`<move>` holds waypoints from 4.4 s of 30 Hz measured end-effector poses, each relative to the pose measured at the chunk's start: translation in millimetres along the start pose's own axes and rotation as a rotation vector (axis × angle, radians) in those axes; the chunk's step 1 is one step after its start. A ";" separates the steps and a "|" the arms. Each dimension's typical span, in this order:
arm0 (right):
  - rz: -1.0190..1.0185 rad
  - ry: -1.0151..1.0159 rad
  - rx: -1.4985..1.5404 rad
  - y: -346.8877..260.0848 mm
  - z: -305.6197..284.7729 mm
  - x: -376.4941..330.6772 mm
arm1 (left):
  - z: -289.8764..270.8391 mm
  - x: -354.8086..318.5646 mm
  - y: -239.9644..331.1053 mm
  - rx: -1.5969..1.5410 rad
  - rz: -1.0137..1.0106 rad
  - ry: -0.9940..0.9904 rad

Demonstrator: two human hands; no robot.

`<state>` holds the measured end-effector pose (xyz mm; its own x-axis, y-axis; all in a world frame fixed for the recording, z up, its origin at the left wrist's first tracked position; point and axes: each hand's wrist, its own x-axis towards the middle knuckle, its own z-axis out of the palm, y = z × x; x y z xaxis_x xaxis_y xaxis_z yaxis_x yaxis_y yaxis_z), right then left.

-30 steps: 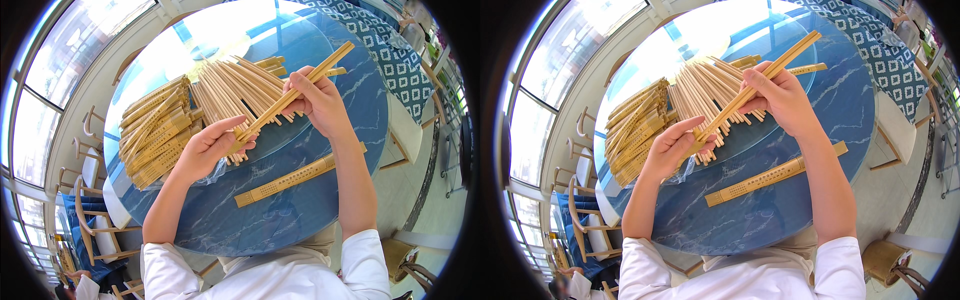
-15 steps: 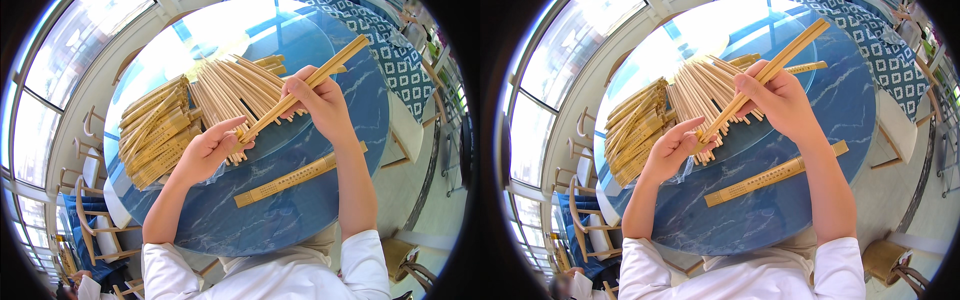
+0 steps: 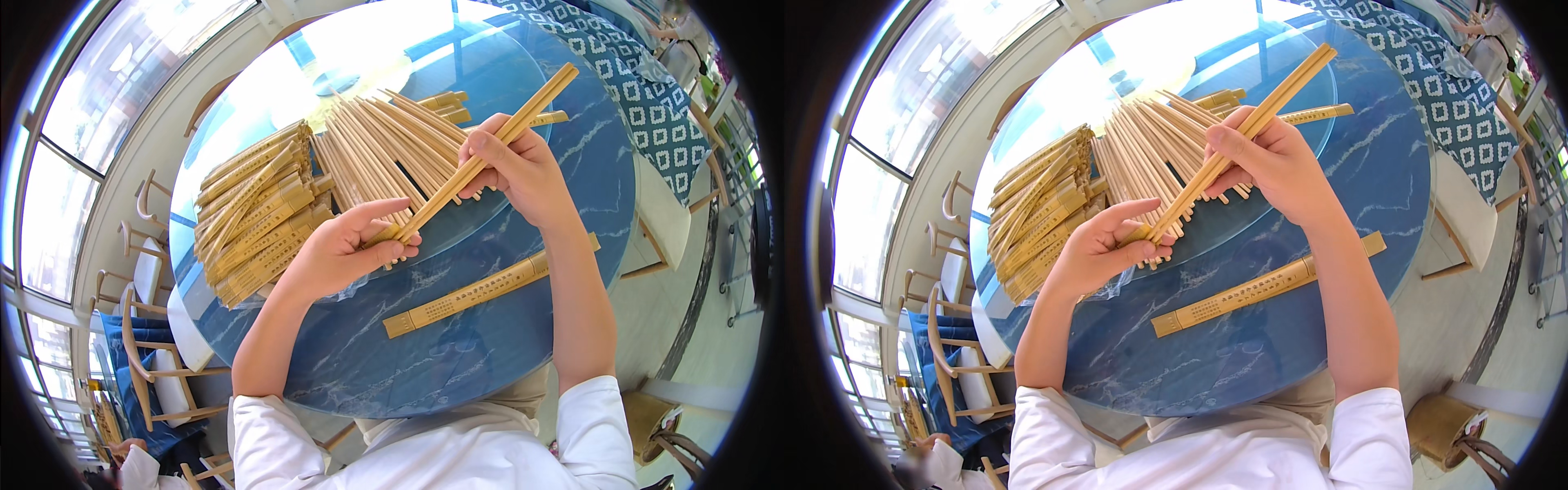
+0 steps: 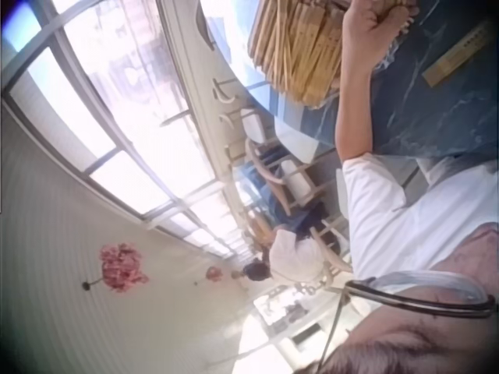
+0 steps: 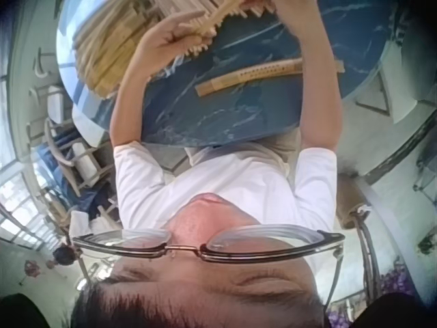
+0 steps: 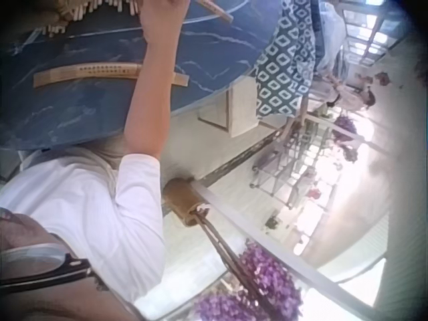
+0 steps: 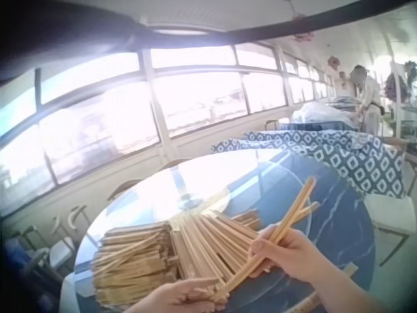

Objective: The person repeatedly picks up pairs of wooden chopsticks and paper sleeves from a table, inserts the chopsticks into the sleeves, and places the assembled units back on the table. The process is repeated continuously with no visible final destination or completed batch shown.

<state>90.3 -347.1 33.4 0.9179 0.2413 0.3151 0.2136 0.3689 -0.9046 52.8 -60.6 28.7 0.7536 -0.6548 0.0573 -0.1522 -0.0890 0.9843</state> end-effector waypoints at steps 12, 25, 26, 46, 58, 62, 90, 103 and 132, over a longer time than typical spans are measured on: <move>0.255 0.048 0.154 8.9 -7.4 6.3 | 13.1 -3.3 15.4 -0.049 -0.141 0.071; 0.178 0.072 0.128 1.9 -0.9 3.0 | 8.0 -1.4 -2.0 -0.152 -0.050 0.061; 0.173 0.083 0.116 1.7 -1.0 3.0 | 6.9 -0.7 -2.1 -0.156 -0.052 0.056; 0.238 0.070 0.045 4.1 -0.2 4.1 | 11.6 -0.9 3.0 0.081 -0.086 0.051; 0.339 0.107 0.254 16.9 -5.8 10.4 | 1.7 -1.8 6.6 0.037 -0.097 0.106; 0.243 0.152 0.146 13.7 0.8 8.0 | 6.4 -2.6 7.0 0.288 -0.115 0.158; 0.141 0.050 0.033 6.0 7.1 1.9 | 6.7 -4.3 9.1 0.303 -0.093 0.135; 0.083 0.053 0.102 6.2 7.9 0.7 | 3.7 -0.9 6.3 -0.001 -0.090 0.203; 0.265 -0.007 0.271 33.4 30.4 -1.6 | 9.1 -2.7 6.2 0.057 -0.094 0.277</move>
<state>85.8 -307.8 11.4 0.9270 0.3657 0.0835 -0.1275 0.5166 -0.8467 44.1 -66.2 33.2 0.9109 -0.4124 0.0172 -0.1029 -0.1865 0.9771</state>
